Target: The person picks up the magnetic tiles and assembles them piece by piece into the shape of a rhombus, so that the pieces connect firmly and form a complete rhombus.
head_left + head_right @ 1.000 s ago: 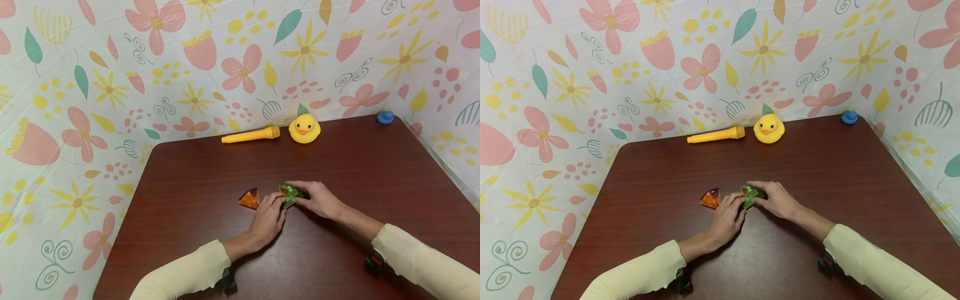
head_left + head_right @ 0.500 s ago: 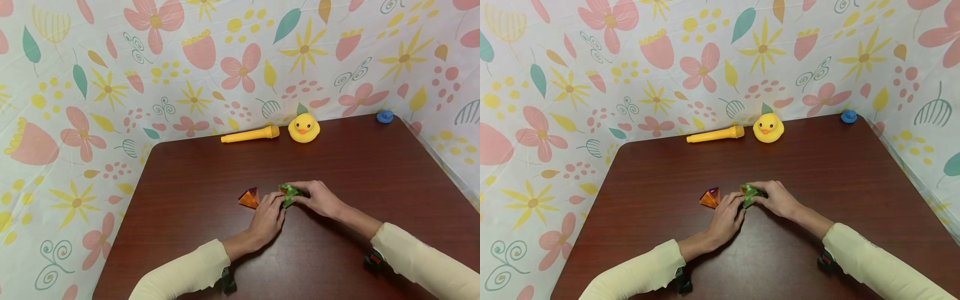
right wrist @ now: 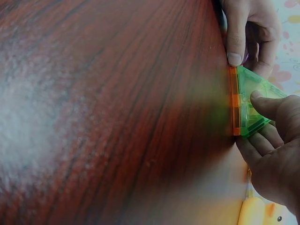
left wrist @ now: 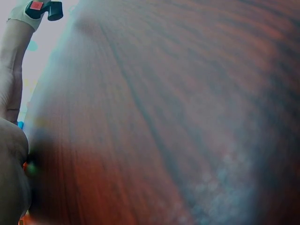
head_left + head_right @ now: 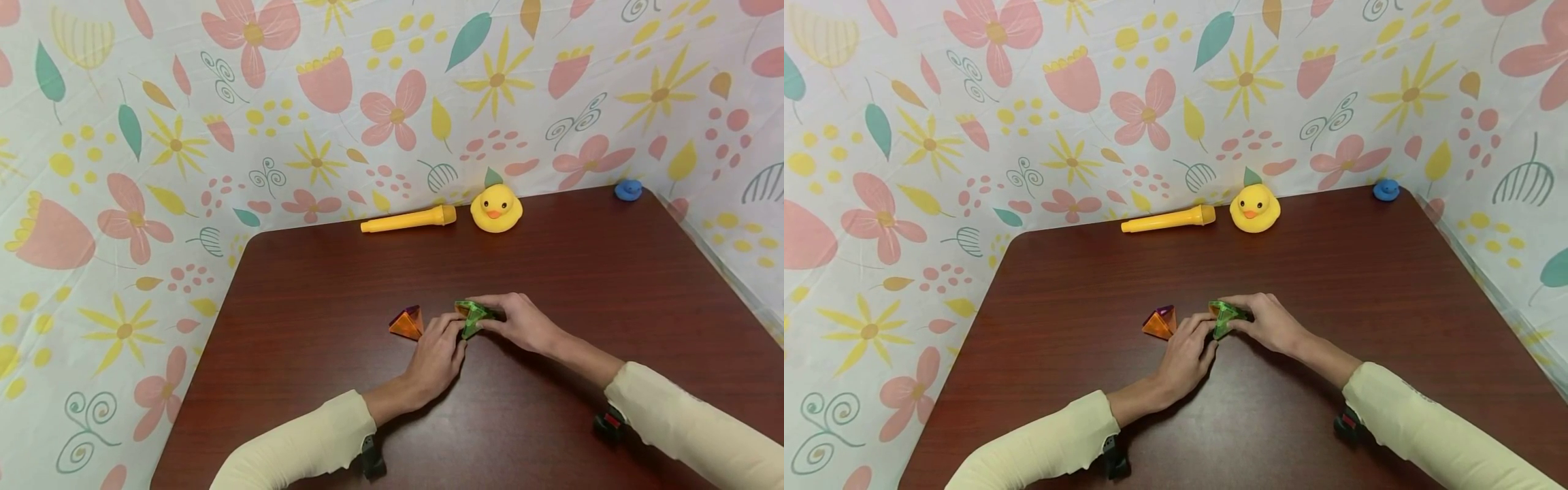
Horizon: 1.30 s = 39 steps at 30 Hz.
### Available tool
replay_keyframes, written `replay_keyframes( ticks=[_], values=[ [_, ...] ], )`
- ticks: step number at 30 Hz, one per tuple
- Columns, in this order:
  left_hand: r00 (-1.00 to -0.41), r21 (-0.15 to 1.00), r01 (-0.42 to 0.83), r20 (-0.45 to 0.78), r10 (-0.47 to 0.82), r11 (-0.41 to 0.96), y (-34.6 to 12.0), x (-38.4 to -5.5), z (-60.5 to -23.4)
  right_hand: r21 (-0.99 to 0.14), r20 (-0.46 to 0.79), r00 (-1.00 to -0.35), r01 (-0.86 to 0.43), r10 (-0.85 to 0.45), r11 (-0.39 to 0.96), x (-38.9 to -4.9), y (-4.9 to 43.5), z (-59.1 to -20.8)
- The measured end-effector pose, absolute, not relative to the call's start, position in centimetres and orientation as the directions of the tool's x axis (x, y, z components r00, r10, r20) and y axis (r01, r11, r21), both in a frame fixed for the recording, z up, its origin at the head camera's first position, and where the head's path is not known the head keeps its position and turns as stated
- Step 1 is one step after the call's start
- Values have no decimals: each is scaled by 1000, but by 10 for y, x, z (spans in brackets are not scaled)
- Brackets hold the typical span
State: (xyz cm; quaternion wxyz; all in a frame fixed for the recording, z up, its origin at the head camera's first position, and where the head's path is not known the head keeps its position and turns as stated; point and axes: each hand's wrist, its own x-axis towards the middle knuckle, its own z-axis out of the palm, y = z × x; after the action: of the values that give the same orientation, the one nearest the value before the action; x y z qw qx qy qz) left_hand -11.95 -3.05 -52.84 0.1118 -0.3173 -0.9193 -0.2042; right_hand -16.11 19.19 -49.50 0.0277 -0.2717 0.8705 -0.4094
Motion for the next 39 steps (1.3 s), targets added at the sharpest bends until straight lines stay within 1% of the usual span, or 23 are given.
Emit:
replay_keyframes(
  ticks=[8, 15, 18, 22, 25, 29, 33, 35, 37, 39],
  values=[
    [-788, 315, 613, 308, 534, 724, -30, -119, -528, -694, 145, -840, -463, -522, 552, -161, 189, -494],
    [-791, 315, 610, 299, 534, 727, -30, -119, -525, -661, 184, -819, -513, -544, 548, -161, 184, -496],
    [-798, 337, 602, 276, 535, 724, -31, -118, -522, -647, 186, -818, -519, -544, 558, -160, 182, -497],
    [-816, 395, 578, 244, 524, 714, -35, -115, -513, -649, 180, -819, -515, -545, 560, -159, 180, -498],
    [-817, 422, 576, 254, 518, 700, -39, -113, -504, -655, 177, -820, -511, -545, 556, -159, 179, -497],
    [-781, 407, 625, 338, 526, 666, -49, -115, -490, -664, 168, -825, -499, -540, 557, -158, 177, -497],
    [-707, 407, 707, 434, 559, 578, -62, -126, -477, -673, 154, -832, -483, -532, 561, -159, 176, -497],
    [-677, 409, 736, 459, 576, 539, -71, -136, -473, -673, 156, -833, -483, -531, 560, -159, 175, -498],
    [-662, 409, 750, 469, 585, 520, -80, -147, -471, -670, 162, -831, -489, -532, 559, -160, 174, -498],
    [-664, 410, 748, 460, 590, 522, -90, -157, -472, -664, 169, -828, -497, -535, 559, -160, 174, -499]
  ],
)
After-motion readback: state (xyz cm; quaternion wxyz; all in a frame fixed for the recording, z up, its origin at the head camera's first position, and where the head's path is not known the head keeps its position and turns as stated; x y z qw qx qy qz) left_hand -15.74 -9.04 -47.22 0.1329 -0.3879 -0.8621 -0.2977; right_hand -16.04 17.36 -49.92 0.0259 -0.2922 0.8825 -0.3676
